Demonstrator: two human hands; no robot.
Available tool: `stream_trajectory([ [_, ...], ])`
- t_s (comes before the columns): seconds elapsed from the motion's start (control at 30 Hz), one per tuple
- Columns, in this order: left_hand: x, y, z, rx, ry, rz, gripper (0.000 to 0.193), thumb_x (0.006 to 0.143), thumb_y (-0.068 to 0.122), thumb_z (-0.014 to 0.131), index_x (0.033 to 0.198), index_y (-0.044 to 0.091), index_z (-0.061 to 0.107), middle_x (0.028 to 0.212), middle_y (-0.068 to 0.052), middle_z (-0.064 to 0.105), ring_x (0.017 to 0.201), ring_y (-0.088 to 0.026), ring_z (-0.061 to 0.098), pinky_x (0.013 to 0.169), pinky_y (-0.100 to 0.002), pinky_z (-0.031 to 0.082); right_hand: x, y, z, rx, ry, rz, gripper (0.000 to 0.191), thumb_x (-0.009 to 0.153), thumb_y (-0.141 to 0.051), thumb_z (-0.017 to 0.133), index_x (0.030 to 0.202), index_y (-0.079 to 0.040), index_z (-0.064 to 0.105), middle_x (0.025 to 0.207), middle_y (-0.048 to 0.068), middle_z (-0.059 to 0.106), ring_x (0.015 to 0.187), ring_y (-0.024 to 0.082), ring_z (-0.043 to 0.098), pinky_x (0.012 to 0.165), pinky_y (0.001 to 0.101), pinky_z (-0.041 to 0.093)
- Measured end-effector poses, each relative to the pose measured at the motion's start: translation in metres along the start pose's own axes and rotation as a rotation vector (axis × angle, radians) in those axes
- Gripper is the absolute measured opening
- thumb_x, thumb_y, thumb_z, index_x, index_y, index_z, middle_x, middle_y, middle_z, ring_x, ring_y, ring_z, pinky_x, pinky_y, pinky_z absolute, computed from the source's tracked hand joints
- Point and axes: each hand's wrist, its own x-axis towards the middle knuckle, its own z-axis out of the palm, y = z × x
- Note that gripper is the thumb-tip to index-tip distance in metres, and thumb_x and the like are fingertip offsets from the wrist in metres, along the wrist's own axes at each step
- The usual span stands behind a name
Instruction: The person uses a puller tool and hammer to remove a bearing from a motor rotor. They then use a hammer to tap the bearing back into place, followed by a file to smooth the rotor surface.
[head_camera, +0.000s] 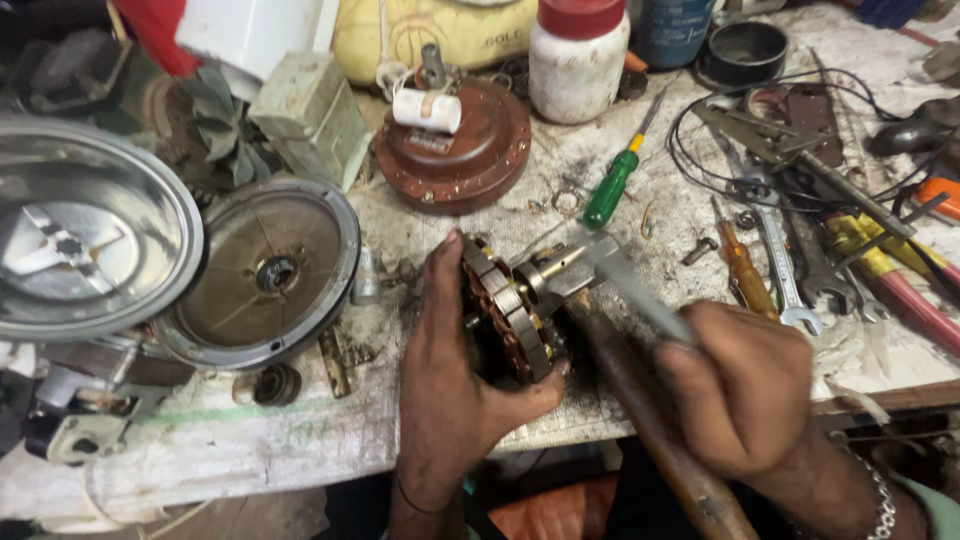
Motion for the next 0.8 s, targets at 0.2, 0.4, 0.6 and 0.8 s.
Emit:
stream_trajectory([
  [0.2,-0.001,0.001,-0.004,-0.026,0.024,0.043,0.128,0.058,0.032,0.094,0.160,0.004,0.021,0.156,-0.030,0.045,0.136,-0.044,0.058,0.112,-0.049,0.051,-0.014,0.017,0.006,-0.123,-0.163,0.056,0.029,0.094,-0.023,0.057,0.076,-0.002,0.065,0.046,0.007,0.055,0.036,0.021,0.052,0.036,0.0403,0.042],
  [0.4,0.002,0.003,-0.003,-0.008,0.024,0.032,0.133,0.053,0.030,0.096,0.160,0.004,0.020,0.156,-0.032,0.042,0.137,-0.047,0.054,0.112,-0.051,0.048,-0.005,0.007,0.001,0.047,-0.032,0.004,0.029,0.101,-0.021,0.050,0.083,-0.001,0.062,0.057,0.010,0.057,0.046,0.022,0.057,0.046,0.0378,0.045],
  [0.6,0.000,0.004,-0.004,-0.026,0.006,0.013,0.133,0.056,0.034,0.097,0.160,0.005,0.019,0.157,-0.031,0.041,0.139,-0.045,0.054,0.114,-0.051,0.048,0.005,-0.008,-0.004,-0.030,-0.006,0.013,0.017,0.093,-0.015,0.058,0.087,0.001,0.062,0.059,0.014,0.057,0.045,0.025,0.056,0.047,0.0405,0.044],
  [0.8,0.002,0.003,-0.003,-0.016,0.015,0.050,0.134,0.054,0.032,0.098,0.160,0.006,0.020,0.159,-0.031,0.039,0.141,-0.047,0.051,0.114,-0.051,0.046,-0.004,-0.003,0.001,-0.097,-0.057,0.131,0.020,0.093,-0.020,0.062,0.082,-0.003,0.064,0.053,0.012,0.059,0.047,0.026,0.058,0.047,0.0419,0.046],
])
